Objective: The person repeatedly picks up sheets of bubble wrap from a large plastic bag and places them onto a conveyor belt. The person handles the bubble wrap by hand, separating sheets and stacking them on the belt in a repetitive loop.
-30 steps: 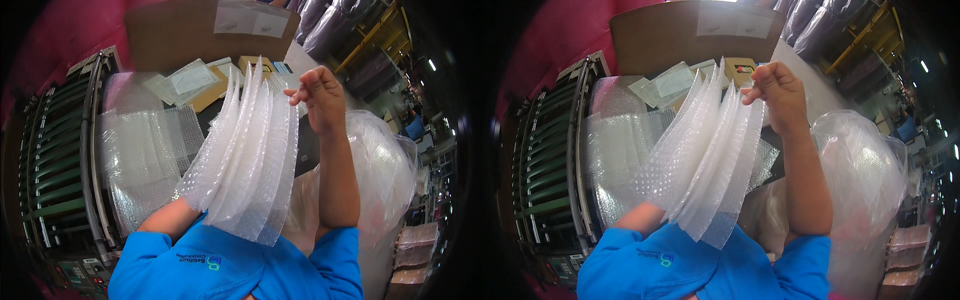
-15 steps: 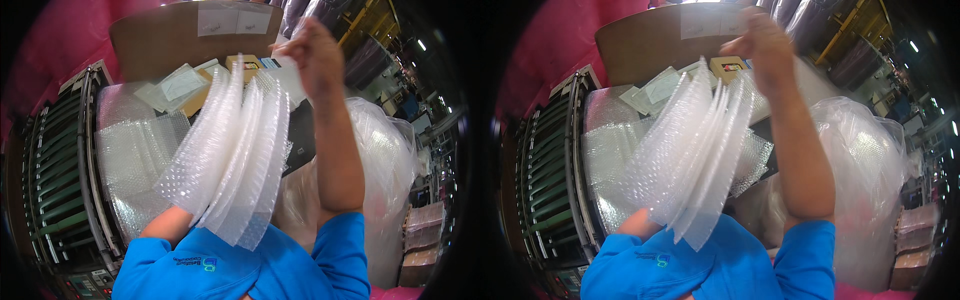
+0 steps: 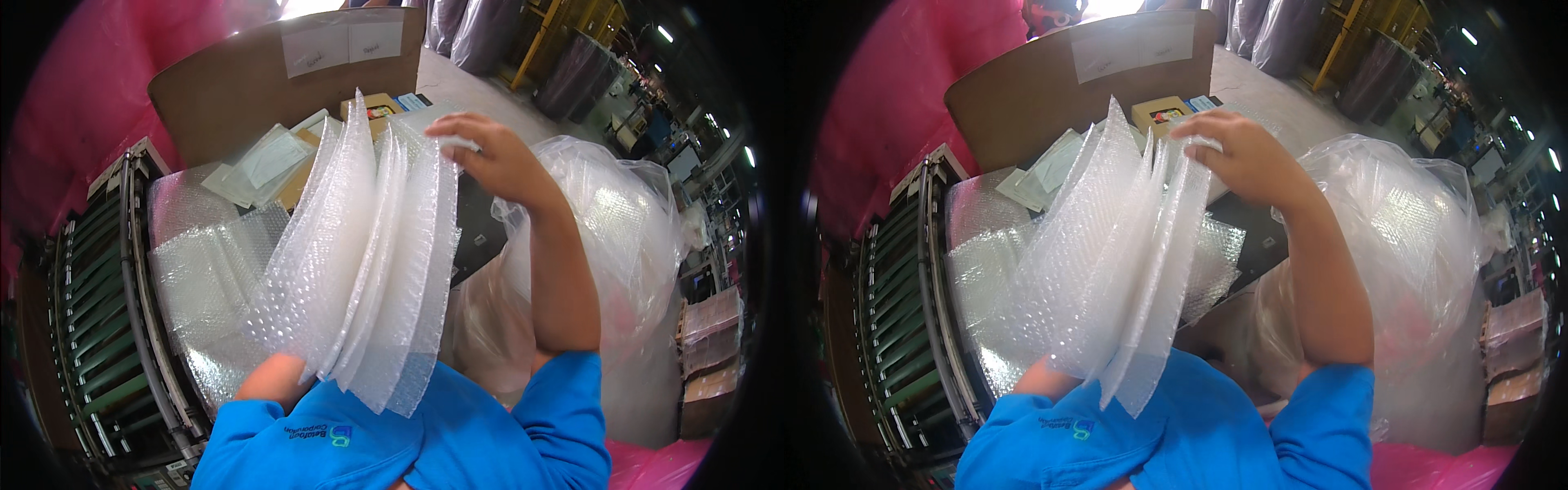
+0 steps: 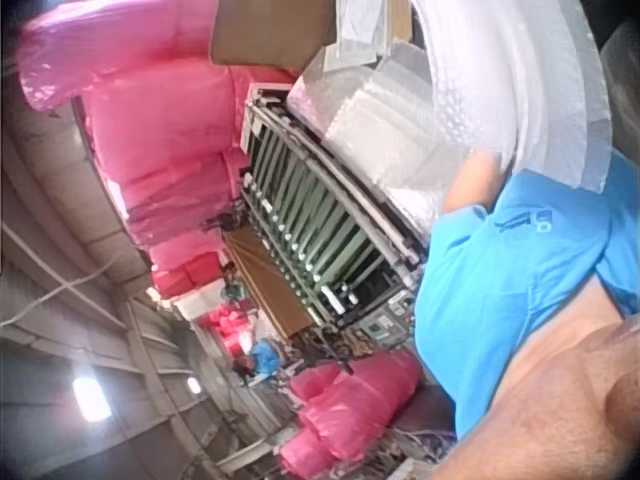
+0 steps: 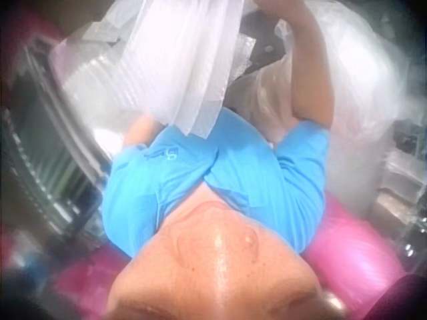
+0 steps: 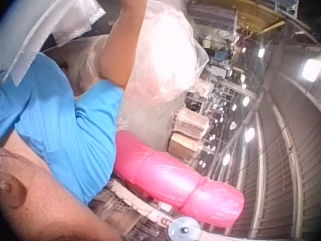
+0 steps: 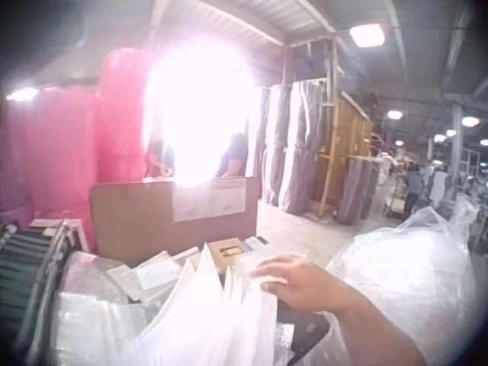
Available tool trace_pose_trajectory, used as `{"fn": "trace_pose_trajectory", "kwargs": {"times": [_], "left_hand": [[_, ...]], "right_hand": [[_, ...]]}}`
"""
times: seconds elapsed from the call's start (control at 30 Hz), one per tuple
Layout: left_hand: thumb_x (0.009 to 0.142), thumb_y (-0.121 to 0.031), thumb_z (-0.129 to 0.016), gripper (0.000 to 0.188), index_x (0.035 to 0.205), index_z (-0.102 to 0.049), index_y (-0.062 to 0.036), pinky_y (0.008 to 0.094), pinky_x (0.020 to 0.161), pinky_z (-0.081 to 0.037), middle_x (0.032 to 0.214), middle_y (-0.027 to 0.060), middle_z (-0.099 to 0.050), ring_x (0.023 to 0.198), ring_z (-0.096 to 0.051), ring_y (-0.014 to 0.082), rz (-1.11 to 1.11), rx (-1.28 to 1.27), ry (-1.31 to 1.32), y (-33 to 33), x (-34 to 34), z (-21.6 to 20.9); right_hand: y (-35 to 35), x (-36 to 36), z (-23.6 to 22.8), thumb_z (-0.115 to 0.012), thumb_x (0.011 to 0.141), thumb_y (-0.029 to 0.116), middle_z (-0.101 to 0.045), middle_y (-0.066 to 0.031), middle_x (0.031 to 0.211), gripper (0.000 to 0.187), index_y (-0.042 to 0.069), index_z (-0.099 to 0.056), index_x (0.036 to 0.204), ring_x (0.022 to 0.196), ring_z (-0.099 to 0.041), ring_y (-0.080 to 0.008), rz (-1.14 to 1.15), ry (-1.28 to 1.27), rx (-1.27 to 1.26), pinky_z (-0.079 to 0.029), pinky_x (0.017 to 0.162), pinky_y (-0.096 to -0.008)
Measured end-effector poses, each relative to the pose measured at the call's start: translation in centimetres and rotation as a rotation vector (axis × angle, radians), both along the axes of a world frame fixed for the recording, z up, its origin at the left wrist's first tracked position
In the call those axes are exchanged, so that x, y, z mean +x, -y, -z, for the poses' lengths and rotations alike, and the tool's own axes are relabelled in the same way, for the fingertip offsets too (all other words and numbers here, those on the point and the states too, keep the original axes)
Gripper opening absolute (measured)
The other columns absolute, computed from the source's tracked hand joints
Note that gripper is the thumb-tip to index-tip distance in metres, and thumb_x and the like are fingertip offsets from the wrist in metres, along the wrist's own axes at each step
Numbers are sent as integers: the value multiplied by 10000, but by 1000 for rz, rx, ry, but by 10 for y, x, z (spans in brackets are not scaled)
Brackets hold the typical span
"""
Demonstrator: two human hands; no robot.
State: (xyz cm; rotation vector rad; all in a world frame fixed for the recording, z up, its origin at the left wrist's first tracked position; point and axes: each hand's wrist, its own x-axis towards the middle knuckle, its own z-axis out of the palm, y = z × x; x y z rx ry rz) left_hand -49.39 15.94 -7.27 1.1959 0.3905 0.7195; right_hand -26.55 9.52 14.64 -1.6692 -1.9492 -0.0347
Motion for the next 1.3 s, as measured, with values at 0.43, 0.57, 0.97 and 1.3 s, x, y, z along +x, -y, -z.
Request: {"fn": "trace_pose_trajectory", "kwargs": {"times": [0.43, 0.57, 0.97, 1.3], "left_hand": [[882, -346, -379, 539, 1318, -302, -38, 467, 974, -327, 1227, 157, -460, 1065, -483, 296, -260, 699, -63, 19, 98, -65], [886, -344, -370, 535, 1318, -303, -36, 469, 976, -322, 1224, 159, -463, 1060, -487, 298, -589, 1187, -177, -29, 151, -142], [884, -451, -407, 592, 1318, -302, -63, 386, 959, -361, 1281, 109, -401, 1156, -411, 251, 190, -121, 624, 20, 247, -147], [705, -293, -708, 1116, 1313, 152, 75, 354, 1019, -264, 1356, 274, -222, 1240, -309, 334, 418, 150, -277, 209, 494, -77]], "right_hand": [[11, 76, 6, -593, 750, 252, -608, -198, 923, 370, 39, -566, 1050, 907, -578, -315, 395, 221, -351, -437, 779, -361], [14, 90, 4, -524, 805, 210, -623, -174, 816, 216, 21, -627, 808, 787, -603, -304, 441, 60, 38, -460, 728, -381], [310, 254, 5, -586, 828, 298, -488, 24, 628, 248, 67, -555, 744, 572, -441, -86, 974, -592, 580, -362, 540, -216], [409, 262, 30, -582, 834, 214, -540, -90, 1024, 296, 50, -542, 1077, 968, -506, -198, 1182, -284, 853, -394, 852, -303]]}}
